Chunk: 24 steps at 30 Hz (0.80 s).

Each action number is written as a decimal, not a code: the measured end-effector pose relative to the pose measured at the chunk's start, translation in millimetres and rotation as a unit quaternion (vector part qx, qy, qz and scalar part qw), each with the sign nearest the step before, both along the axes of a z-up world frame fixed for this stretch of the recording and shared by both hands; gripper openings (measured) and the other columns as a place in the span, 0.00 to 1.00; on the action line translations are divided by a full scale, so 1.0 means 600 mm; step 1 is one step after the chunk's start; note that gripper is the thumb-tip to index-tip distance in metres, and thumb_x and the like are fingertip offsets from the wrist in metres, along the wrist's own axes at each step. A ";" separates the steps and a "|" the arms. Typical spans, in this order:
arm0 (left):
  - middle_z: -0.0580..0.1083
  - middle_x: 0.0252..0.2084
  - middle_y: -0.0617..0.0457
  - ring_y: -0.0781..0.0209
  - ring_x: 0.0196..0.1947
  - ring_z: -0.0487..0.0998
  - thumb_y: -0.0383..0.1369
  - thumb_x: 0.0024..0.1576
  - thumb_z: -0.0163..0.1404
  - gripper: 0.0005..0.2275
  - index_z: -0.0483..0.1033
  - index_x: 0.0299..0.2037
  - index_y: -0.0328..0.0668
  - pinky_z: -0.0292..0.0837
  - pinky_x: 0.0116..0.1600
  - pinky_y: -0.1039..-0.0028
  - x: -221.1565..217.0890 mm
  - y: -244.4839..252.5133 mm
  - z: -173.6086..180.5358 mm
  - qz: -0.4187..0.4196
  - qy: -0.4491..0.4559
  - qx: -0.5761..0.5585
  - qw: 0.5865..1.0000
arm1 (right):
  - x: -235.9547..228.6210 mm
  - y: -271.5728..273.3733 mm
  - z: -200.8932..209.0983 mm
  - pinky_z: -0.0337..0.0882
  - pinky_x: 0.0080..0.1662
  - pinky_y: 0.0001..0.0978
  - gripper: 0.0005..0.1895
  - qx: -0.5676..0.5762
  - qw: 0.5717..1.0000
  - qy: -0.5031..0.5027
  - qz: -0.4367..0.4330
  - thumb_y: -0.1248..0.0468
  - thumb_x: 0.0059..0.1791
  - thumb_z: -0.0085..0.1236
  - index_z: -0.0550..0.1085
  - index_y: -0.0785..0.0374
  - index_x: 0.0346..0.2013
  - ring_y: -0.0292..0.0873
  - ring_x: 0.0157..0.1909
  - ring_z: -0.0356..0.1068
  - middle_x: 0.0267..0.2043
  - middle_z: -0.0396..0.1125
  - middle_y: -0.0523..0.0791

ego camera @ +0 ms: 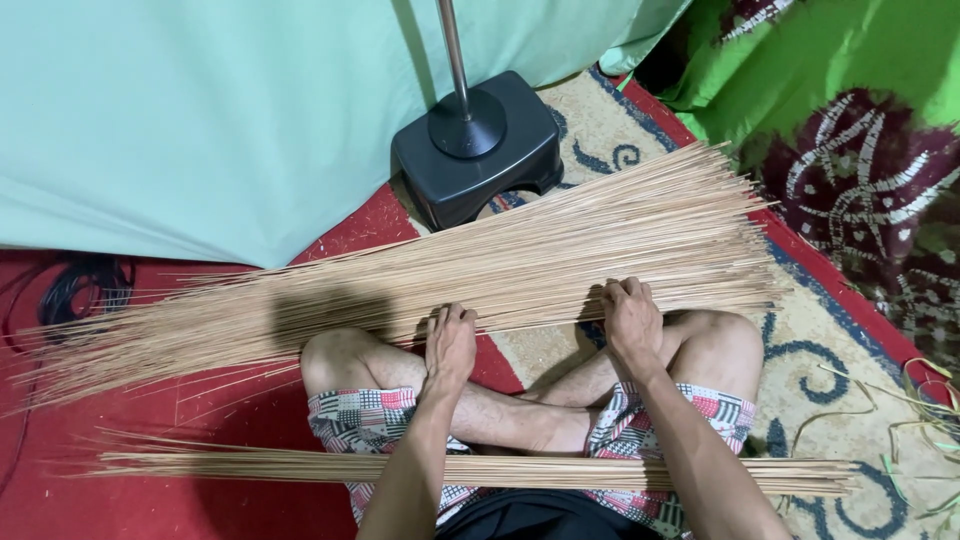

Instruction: The person bundles thin wooden sticks together to create a broom by picking them from a pile and aligning them.

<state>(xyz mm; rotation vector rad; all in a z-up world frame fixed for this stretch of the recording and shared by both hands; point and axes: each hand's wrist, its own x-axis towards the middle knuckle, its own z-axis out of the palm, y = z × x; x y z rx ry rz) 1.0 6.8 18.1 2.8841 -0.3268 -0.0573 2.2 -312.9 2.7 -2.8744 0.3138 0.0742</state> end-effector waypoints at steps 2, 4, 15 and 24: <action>0.73 0.41 0.52 0.55 0.47 0.74 0.26 0.57 0.50 0.07 0.79 0.42 0.48 0.70 0.50 0.64 -0.002 0.002 -0.009 -0.005 -0.036 -0.003 0.999 | -0.005 0.009 0.024 0.78 0.50 0.37 0.04 0.006 1.000 -0.003 -0.010 0.55 0.54 0.55 0.75 0.47 0.39 0.42 0.56 0.64 0.45 0.62 0.38; 0.73 0.40 0.53 0.56 0.47 0.74 0.27 0.57 0.50 0.07 0.79 0.42 0.49 0.69 0.50 0.65 0.001 0.004 -0.019 -0.011 -0.075 -0.005 0.997 | -0.008 0.017 0.037 0.78 0.50 0.38 0.05 0.012 1.000 -0.008 -0.020 0.55 0.55 0.54 0.74 0.48 0.40 0.42 0.56 0.64 0.46 0.62 0.38; 0.71 0.42 0.55 0.58 0.48 0.75 0.32 0.63 0.48 0.06 0.78 0.44 0.50 0.67 0.60 0.64 -0.001 0.007 -0.029 -0.013 -0.183 -0.058 0.981 | -0.037 0.020 0.038 0.78 0.43 0.44 0.08 0.014 0.992 -0.107 -0.063 0.52 0.53 0.55 0.71 0.50 0.36 0.46 0.49 0.71 0.40 0.62 0.41; 0.71 0.40 0.56 0.59 0.46 0.76 0.31 0.61 0.51 0.04 0.78 0.42 0.50 0.69 0.56 0.67 -0.011 0.004 0.003 -0.034 -0.250 -0.094 0.963 | -0.046 0.008 0.029 0.77 0.42 0.45 0.10 0.030 0.991 -0.093 -0.093 0.52 0.44 0.60 0.69 0.49 0.31 0.48 0.45 0.73 0.37 0.61 0.39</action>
